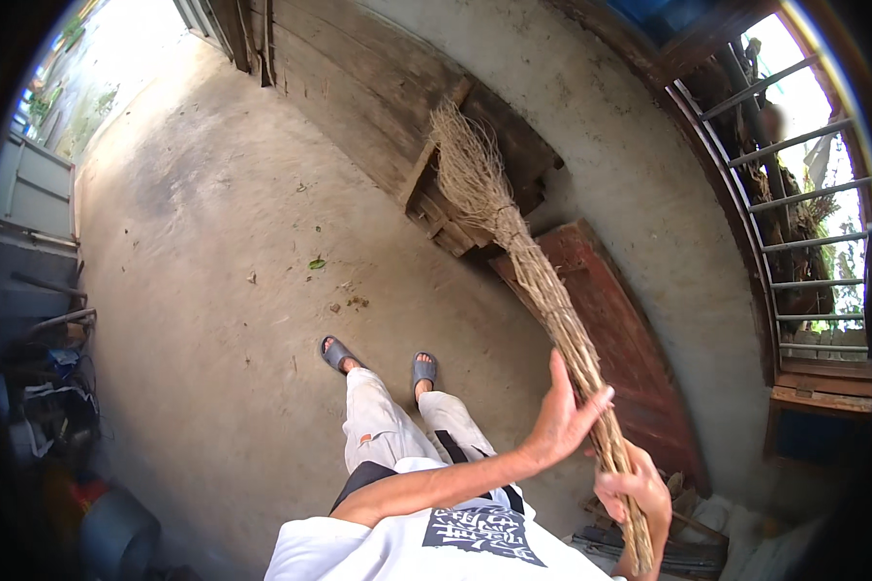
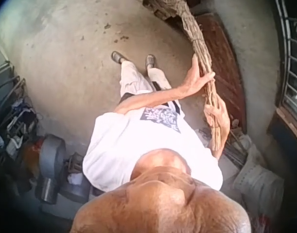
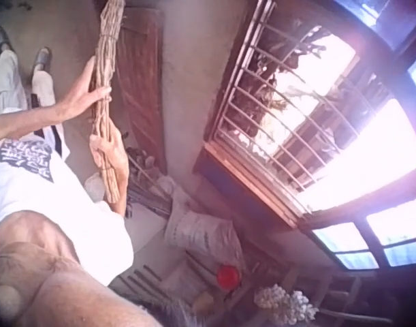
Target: The recorder uses a broom to sweep a dirt floor in a storage area and moves a hoe out of the way.
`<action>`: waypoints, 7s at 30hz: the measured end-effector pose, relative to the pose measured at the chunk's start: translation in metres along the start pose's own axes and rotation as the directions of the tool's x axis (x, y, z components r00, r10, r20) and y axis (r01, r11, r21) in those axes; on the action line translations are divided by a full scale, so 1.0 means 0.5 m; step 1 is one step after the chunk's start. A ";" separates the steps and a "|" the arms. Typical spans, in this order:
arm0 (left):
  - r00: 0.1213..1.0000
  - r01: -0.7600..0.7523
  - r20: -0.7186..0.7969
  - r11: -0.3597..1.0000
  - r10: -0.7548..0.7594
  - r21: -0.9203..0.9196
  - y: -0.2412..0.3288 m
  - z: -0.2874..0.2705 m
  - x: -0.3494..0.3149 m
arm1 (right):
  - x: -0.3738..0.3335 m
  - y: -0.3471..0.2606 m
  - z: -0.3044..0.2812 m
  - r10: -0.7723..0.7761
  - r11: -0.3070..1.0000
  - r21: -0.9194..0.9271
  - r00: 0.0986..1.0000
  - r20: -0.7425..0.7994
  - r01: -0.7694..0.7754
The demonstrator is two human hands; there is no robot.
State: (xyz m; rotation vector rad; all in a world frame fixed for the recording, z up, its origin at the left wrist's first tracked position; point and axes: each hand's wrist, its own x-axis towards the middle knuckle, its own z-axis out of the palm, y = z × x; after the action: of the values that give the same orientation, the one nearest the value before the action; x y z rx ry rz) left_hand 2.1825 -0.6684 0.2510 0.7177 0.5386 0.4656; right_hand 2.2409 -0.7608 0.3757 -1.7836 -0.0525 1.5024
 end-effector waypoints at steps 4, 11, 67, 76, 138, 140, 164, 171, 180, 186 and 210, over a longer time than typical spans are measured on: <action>0.992 -0.123 0.033 0.989 0.120 0.080 0.053 0.076 -0.060 | -0.103 -0.046 -0.015 0.000 0.998 -0.066 0.999 -0.048 -0.003; 0.952 -0.228 0.123 0.920 0.279 -0.320 0.107 0.100 -0.085 | -0.142 -0.102 -0.010 -0.035 0.992 -0.126 0.998 -0.053 0.028; 0.847 -0.135 -0.507 0.987 0.159 0.084 0.499 -0.941 0.267 | 0.685 -0.134 0.724 -0.385 0.854 -0.179 0.826 0.412 0.488; 0.864 0.144 -0.500 0.922 0.060 0.359 0.710 -1.036 0.543 | 0.587 0.204 0.289 -0.085 0.987 -0.156 0.926 -0.368 0.028; 0.462 0.705 -0.692 0.703 -0.555 -0.093 -0.008 -1.054 -0.367 | 0.626 0.320 0.531 0.541 0.764 0.382 0.839 0.062 -0.521; 0.361 0.704 -0.741 0.687 -0.566 -0.181 -0.021 -1.072 -0.439 | 0.686 0.293 0.613 0.477 0.840 0.216 0.868 0.138 -0.497; 0.299 0.418 -0.792 0.820 -0.531 -0.392 -0.058 -1.034 -0.475 | 0.892 0.082 0.852 0.305 0.944 -0.216 0.905 0.295 -0.248; 0.223 0.366 -0.810 0.817 -0.542 -0.445 -0.096 -1.019 -0.502 | 0.909 0.007 0.821 0.246 0.923 -0.355 0.940 0.237 -0.152; 0.159 0.160 -0.853 0.866 -0.497 -0.474 -0.132 -0.952 -0.388 | 1.081 -0.117 0.871 0.427 0.847 -0.447 0.870 0.248 -0.288; -0.052 -0.064 -0.842 0.843 -0.538 -0.535 -0.160 -0.792 -0.237 | 1.022 -0.223 0.675 0.385 0.666 -0.746 0.854 0.350 0.006; -0.192 -0.546 -0.630 0.615 -0.753 -0.568 -0.392 -0.297 0.098 | 1.141 -0.303 0.601 0.864 -0.332 -0.840 0.495 -0.089 0.429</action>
State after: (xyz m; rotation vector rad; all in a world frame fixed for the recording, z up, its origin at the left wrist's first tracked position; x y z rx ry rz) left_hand 2.1720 -0.6984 0.0025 -1.0379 1.8666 0.9732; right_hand 2.2219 -0.2151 0.0009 -1.7540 -2.2636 3.2346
